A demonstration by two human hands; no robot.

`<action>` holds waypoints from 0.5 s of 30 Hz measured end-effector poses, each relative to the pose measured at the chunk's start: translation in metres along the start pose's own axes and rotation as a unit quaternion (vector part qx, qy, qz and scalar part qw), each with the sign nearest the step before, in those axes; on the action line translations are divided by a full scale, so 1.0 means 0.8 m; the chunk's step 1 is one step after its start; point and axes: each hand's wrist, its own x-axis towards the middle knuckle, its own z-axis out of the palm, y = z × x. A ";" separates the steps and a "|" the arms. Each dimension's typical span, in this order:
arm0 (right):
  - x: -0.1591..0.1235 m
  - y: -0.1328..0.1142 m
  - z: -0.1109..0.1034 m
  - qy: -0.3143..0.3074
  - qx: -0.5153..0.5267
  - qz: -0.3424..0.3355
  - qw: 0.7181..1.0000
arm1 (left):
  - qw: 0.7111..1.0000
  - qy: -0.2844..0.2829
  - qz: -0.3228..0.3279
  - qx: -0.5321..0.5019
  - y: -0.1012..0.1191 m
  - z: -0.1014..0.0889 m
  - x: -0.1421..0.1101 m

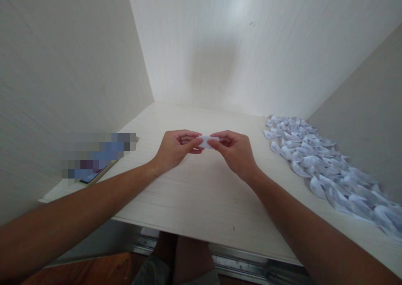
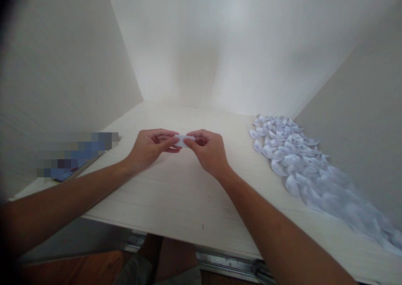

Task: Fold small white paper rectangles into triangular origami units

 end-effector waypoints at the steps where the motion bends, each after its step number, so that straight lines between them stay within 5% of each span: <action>1: 0.000 0.000 0.000 0.001 0.000 0.000 1.000 | 1.000 0.001 0.000 0.002 0.000 0.000 0.000; 15: -0.003 -0.005 0.001 0.001 0.008 -0.007 1.000 | 1.000 -0.008 0.010 0.001 0.006 0.003 -0.001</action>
